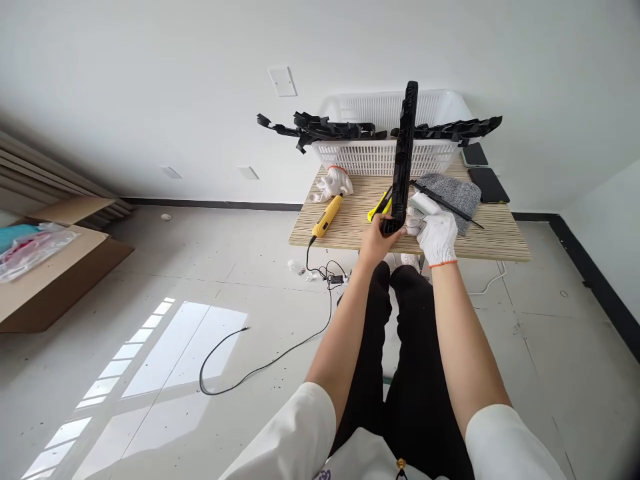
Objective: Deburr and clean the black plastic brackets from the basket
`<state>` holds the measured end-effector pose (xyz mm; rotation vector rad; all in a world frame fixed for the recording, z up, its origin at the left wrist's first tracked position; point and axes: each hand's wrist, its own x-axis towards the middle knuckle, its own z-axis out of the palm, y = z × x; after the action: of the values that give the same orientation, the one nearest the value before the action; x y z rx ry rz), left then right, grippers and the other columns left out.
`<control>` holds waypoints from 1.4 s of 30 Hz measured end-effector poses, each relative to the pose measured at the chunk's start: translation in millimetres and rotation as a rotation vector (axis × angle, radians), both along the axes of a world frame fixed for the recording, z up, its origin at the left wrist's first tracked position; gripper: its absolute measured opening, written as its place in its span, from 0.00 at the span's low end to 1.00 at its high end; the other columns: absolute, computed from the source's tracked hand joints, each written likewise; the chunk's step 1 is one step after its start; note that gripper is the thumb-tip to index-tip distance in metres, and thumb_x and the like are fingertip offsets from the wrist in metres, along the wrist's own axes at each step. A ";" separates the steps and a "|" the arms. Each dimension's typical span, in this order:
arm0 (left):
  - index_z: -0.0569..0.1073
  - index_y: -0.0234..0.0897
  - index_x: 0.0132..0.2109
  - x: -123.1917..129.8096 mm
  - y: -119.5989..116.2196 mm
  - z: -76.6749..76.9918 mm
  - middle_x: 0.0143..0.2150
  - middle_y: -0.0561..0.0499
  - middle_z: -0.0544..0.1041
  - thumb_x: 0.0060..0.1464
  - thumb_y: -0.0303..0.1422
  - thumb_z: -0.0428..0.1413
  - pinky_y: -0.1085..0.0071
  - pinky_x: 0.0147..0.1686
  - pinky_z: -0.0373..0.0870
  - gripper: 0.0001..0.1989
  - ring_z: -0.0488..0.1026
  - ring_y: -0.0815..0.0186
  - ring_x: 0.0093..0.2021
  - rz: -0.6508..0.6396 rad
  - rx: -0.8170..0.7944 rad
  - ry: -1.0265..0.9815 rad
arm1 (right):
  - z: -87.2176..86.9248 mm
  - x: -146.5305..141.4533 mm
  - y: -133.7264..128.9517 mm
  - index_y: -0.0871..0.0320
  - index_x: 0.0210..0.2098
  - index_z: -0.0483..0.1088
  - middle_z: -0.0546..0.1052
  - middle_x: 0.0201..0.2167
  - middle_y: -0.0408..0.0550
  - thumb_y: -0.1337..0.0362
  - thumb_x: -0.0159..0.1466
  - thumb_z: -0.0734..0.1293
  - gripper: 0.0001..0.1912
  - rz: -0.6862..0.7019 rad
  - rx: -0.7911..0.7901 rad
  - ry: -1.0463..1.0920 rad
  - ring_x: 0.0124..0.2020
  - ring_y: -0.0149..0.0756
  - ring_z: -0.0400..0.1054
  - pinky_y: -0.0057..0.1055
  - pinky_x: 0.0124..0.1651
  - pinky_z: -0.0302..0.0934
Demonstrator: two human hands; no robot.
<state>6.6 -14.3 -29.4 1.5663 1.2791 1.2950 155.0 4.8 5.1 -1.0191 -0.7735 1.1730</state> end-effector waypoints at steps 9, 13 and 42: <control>0.72 0.37 0.45 -10.8 23.1 0.2 0.35 0.53 0.78 0.46 0.25 0.65 0.70 0.40 0.71 0.19 0.75 0.65 0.36 -0.174 -0.127 -0.288 | -9.1 -9.3 -10.3 0.54 0.36 0.72 0.77 0.32 0.40 0.58 0.47 0.75 0.18 -0.105 0.036 0.063 0.27 0.29 0.69 0.22 0.21 0.62; 0.73 0.36 0.46 -9.8 25.8 -4.2 0.35 0.53 0.77 0.44 0.23 0.66 0.69 0.41 0.71 0.20 0.75 0.66 0.36 -0.187 -0.081 -0.279 | -11.9 -7.7 -9.5 0.54 0.35 0.72 0.78 0.33 0.40 0.61 0.46 0.76 0.17 -0.073 0.097 0.054 0.30 0.30 0.72 0.24 0.27 0.68; 0.70 0.37 0.45 -8.1 24.4 1.3 0.41 0.48 0.79 0.49 0.28 0.66 0.64 0.47 0.72 0.18 0.76 0.61 0.42 -0.182 -0.076 -0.266 | -23.7 20.4 15.8 0.49 0.41 0.71 0.81 0.38 0.37 0.62 0.59 0.73 0.11 -0.101 0.077 0.431 0.34 0.25 0.77 0.19 0.30 0.73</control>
<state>-1.5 10.1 -28.1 1.3708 0.9849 1.2745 175.5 20.5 -18.6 -0.6978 -0.4177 1.2104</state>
